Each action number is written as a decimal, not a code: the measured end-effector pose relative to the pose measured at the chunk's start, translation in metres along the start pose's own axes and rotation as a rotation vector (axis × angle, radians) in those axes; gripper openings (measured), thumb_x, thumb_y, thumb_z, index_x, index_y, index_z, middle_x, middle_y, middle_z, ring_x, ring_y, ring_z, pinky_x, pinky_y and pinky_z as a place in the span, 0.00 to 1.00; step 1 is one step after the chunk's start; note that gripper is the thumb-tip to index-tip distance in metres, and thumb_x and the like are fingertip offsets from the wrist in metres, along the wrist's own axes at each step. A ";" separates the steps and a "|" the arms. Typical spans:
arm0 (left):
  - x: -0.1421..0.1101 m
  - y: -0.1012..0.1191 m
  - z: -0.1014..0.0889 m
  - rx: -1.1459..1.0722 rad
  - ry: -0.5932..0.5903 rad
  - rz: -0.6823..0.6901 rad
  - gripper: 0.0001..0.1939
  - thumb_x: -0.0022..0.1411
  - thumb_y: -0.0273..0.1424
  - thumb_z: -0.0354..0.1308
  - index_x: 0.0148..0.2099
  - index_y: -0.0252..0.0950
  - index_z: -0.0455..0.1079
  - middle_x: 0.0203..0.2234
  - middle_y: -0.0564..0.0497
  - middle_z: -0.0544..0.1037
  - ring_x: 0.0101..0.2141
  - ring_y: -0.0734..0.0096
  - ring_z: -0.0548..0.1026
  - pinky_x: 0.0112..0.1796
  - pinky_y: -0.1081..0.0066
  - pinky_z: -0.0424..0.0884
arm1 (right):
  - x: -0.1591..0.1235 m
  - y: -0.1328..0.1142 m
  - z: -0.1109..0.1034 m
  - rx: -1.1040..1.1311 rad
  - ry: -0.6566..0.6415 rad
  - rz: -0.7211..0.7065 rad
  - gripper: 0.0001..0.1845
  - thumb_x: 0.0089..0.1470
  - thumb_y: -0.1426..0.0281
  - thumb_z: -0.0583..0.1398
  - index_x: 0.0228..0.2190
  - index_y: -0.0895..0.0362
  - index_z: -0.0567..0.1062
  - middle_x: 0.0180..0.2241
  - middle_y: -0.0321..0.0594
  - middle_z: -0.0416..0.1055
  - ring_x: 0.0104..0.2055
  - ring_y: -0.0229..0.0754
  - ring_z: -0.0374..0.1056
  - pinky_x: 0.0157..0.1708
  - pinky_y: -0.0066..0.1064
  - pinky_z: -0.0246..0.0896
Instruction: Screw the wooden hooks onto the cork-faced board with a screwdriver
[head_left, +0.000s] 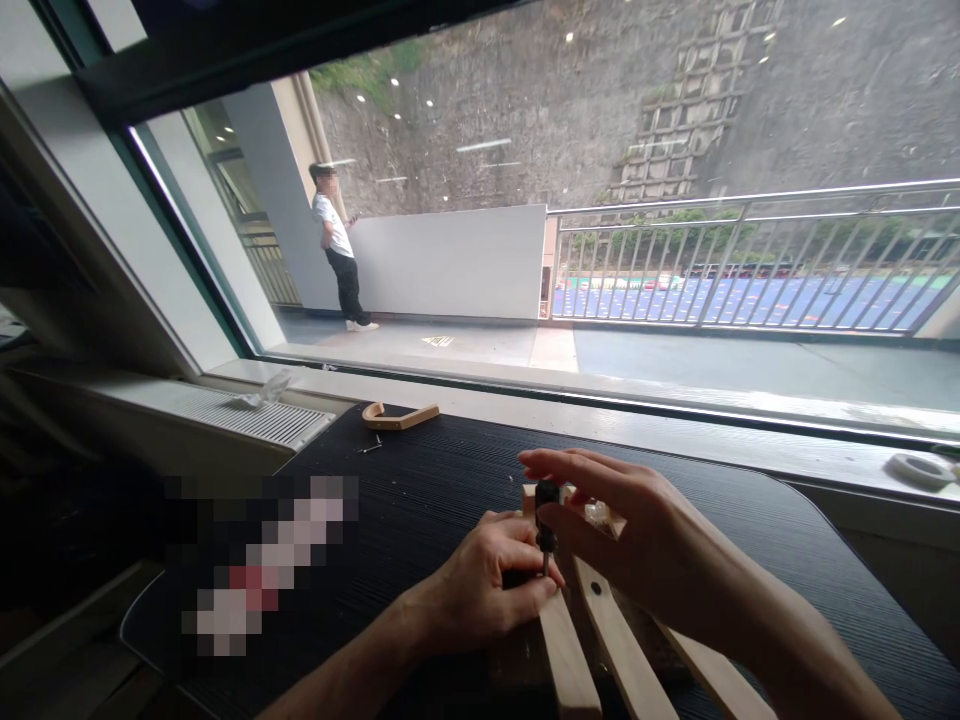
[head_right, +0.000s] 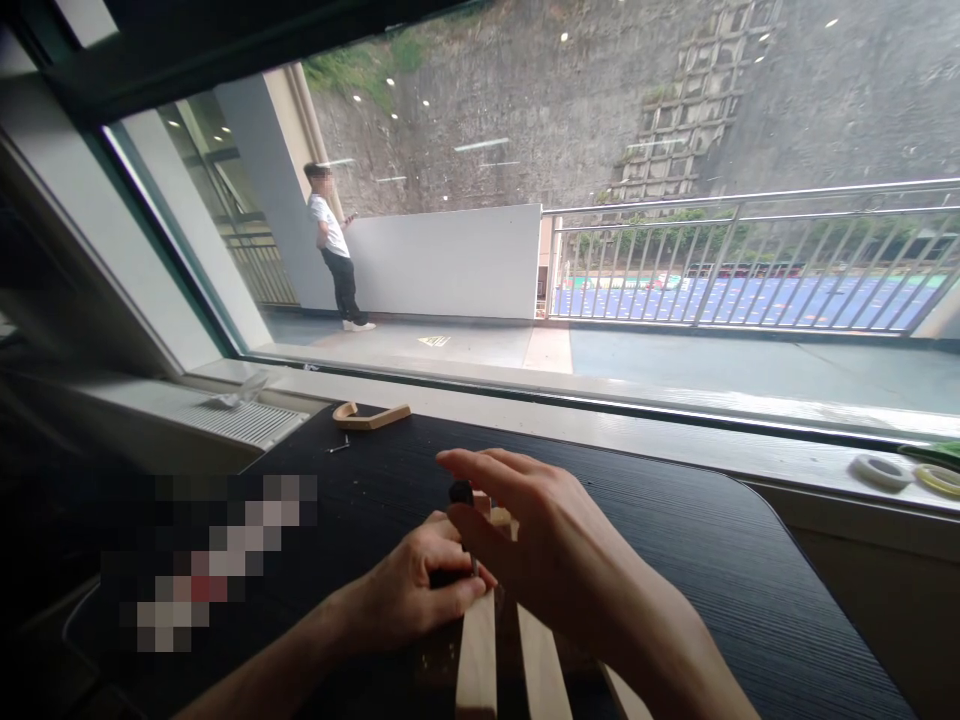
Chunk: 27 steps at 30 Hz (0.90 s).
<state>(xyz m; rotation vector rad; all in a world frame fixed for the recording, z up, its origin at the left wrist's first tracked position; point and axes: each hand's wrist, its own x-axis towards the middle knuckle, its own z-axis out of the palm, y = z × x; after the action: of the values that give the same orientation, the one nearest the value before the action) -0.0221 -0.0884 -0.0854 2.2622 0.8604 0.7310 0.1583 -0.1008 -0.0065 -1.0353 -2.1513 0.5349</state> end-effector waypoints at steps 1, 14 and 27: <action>0.000 0.000 0.000 0.000 -0.004 0.003 0.06 0.60 0.27 0.56 0.33 0.36 0.75 0.35 0.53 0.76 0.41 0.70 0.71 0.46 0.70 0.60 | -0.001 -0.001 -0.001 0.016 -0.018 -0.007 0.17 0.58 0.70 0.56 0.49 0.47 0.72 0.41 0.34 0.74 0.33 0.33 0.70 0.31 0.22 0.62; 0.000 -0.001 0.001 0.015 0.002 -0.002 0.05 0.60 0.27 0.57 0.33 0.36 0.75 0.34 0.53 0.77 0.40 0.70 0.71 0.45 0.68 0.59 | 0.005 0.012 0.002 -0.051 0.050 0.017 0.11 0.56 0.68 0.58 0.42 0.51 0.75 0.34 0.33 0.76 0.31 0.34 0.69 0.30 0.22 0.62; -0.001 0.001 0.000 0.006 0.004 -0.012 0.06 0.59 0.27 0.56 0.33 0.36 0.75 0.34 0.52 0.77 0.41 0.68 0.71 0.47 0.68 0.60 | 0.002 0.000 -0.005 -0.033 -0.008 -0.035 0.13 0.59 0.69 0.56 0.44 0.52 0.75 0.37 0.37 0.76 0.35 0.36 0.71 0.33 0.23 0.63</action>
<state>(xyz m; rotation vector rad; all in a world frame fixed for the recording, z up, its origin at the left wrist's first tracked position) -0.0221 -0.0896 -0.0847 2.2601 0.8780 0.7283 0.1609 -0.0990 -0.0024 -1.0129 -2.1885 0.4894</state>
